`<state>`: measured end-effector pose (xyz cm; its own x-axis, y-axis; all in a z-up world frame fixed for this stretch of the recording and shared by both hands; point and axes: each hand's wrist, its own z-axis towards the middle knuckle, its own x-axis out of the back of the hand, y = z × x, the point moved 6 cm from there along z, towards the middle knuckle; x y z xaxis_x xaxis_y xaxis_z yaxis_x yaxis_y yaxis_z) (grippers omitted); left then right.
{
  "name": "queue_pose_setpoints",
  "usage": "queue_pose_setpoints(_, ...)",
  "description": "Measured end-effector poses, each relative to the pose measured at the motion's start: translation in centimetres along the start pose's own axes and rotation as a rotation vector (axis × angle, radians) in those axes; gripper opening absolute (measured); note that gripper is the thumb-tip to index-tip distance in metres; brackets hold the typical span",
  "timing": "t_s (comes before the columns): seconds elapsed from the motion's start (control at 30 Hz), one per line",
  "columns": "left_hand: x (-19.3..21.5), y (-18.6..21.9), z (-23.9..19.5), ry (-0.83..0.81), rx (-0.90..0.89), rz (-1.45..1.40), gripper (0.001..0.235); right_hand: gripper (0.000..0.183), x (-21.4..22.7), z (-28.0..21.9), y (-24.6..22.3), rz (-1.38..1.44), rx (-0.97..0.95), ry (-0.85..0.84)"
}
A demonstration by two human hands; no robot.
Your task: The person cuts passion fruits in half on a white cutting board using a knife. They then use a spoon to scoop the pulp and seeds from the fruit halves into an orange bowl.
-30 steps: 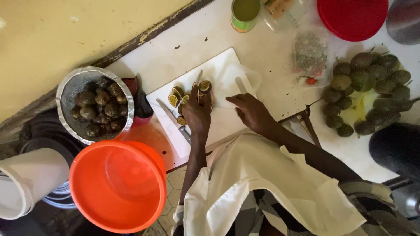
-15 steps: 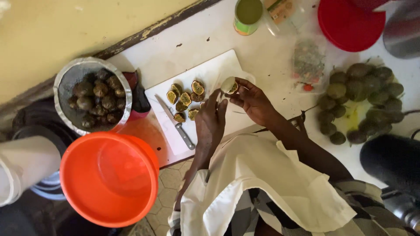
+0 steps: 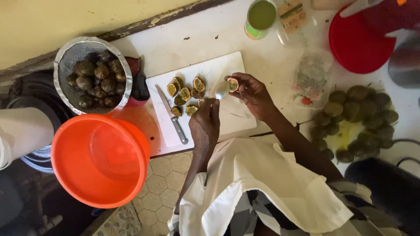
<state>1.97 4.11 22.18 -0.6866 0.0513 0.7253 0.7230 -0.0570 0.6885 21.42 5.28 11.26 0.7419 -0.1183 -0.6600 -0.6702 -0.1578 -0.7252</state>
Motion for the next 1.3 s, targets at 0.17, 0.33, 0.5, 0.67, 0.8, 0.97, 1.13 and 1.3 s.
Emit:
queue_pose_setpoints(0.17,-1.3,-0.1,-0.2,-0.075,0.117,-0.108,0.029,0.058,1.1,1.5,0.6,-0.072,0.005,-0.054)
queue_pose_setpoints(0.33,-2.1,-0.3,0.0,-0.085,0.198,-0.148,0.031,0.051,1.7,3.3,-0.8,-0.207,0.042,-0.113)
queue_pose_setpoints(0.5,-1.6,-0.1,-0.8,-0.034,0.301,-0.162,0.030,0.052,0.9,2.7,-1.9,-0.327,0.085,-0.177)
queue_pose_setpoints(0.67,-1.9,-0.4,-1.0,-0.099,0.255,-0.063,0.033,0.051,0.4,1.8,-2.0,-0.396,0.080,-0.226)
queue_pose_setpoints(0.8,-2.5,-1.3,-1.6,-0.156,0.262,-0.017,0.026,0.049,1.0,1.8,-2.1,-0.400,0.108,-0.242)
queue_pose_setpoints(0.97,-2.1,-0.3,-2.1,-0.155,0.260,-0.045,0.023,0.049,1.2,1.4,-2.8,-0.403,0.102,-0.256)
queue_pose_setpoints(1.13,-2.2,1.4,-1.8,-0.122,0.236,-0.037,0.029,0.048,0.3,0.8,-4.0,-0.427,0.109,-0.288)
queue_pose_setpoints(1.3,-3.7,-0.2,-2.6,-0.142,0.258,-0.015,0.027,0.045,1.3,0.8,-3.7,-0.473,0.111,-0.298)
